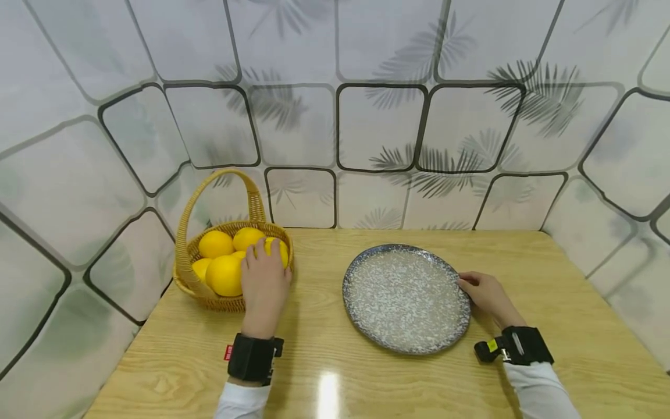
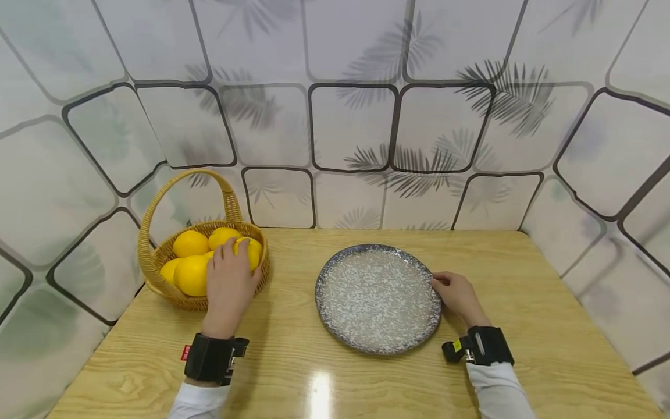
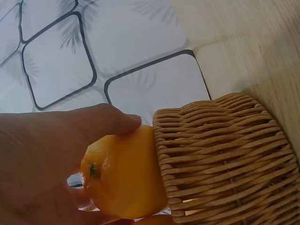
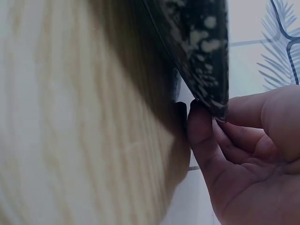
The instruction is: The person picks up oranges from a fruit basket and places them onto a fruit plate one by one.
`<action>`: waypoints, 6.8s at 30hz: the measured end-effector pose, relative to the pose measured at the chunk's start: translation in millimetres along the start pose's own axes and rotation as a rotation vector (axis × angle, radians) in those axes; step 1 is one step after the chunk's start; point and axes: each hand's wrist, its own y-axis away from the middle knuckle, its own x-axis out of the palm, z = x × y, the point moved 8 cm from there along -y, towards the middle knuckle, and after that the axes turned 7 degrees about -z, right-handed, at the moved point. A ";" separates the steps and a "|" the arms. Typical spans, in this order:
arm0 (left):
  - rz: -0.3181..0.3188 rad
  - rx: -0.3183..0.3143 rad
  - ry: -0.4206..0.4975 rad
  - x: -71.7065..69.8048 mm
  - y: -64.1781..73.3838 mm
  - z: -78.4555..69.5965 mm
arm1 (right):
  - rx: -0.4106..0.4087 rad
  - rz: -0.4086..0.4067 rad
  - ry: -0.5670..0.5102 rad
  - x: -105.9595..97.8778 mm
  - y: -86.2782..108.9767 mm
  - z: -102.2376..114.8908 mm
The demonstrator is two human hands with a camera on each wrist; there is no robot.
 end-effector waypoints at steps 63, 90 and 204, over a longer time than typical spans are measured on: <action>0.292 0.271 0.469 83.2 -44.5 -153.1 | -0.067 0.061 -0.044 14.7 0.0 15.4; 0.327 0.272 0.417 109.3 -27.5 -136.8 | -0.039 0.054 -0.045 13.8 3.2 18.9; 0.236 0.090 0.282 26.4 -27.7 -42.7 | -0.110 0.063 -0.019 23.4 3.3 25.5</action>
